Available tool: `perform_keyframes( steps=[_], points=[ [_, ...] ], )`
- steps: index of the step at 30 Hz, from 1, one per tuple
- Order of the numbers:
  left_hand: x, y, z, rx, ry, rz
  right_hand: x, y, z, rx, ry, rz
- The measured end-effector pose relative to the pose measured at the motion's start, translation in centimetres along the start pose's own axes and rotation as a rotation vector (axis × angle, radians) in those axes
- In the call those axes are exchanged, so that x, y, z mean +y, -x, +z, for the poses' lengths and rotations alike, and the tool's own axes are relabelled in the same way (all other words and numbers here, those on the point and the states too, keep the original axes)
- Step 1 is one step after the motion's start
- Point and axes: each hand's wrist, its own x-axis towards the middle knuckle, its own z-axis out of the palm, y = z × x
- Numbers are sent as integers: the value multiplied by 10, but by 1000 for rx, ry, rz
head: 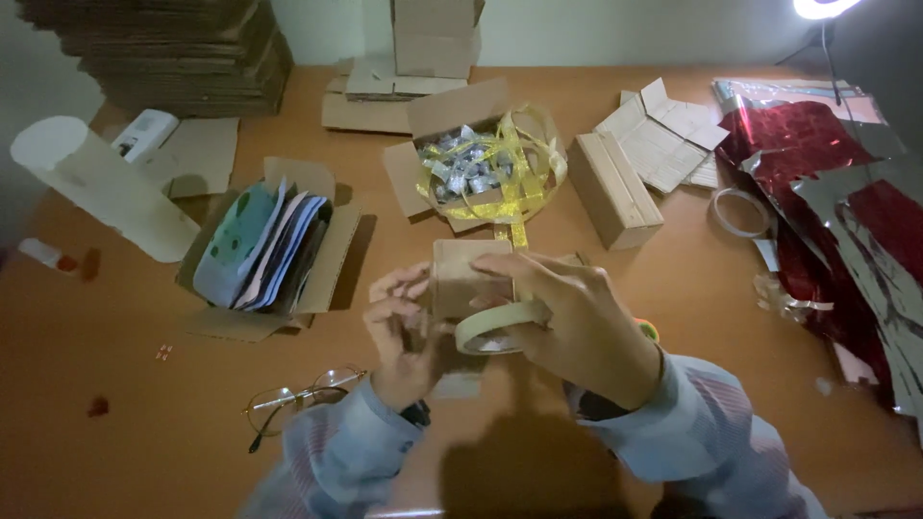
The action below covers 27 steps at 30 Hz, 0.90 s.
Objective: The person tapes a small cardboard box with clear packing tape. They apply tape to the top seam, then flip the box and apply tape to the bottom seam, smoothing each strip with their fingers.
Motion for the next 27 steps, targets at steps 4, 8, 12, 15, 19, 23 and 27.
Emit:
perform_keyframes(
  steps=[4, 8, 12, 15, 19, 23, 27],
  points=[
    [6, 1, -10, 23, -101, -12, 2, -2, 8, -12, -1, 9],
    [4, 11, -13, -2, -91, -38, -1, 1, 10, -37, -35, 66],
    [-1, 26, -7, 61, -121, 24, -1, 14, 11, -75, -142, 26],
    [8, 29, -2, 29, 4, 19, -5, 23, 5, -172, -207, 118],
    [32, 21, -6, 35, -240, -9, -2, 30, 3, -203, -174, 137],
    [59, 5, -12, -42, -204, -169, -3, 29, 4, -197, -72, 97],
    [82, -22, -10, 34, -190, -190, -18, 23, -8, -290, -142, 233]
  ],
)
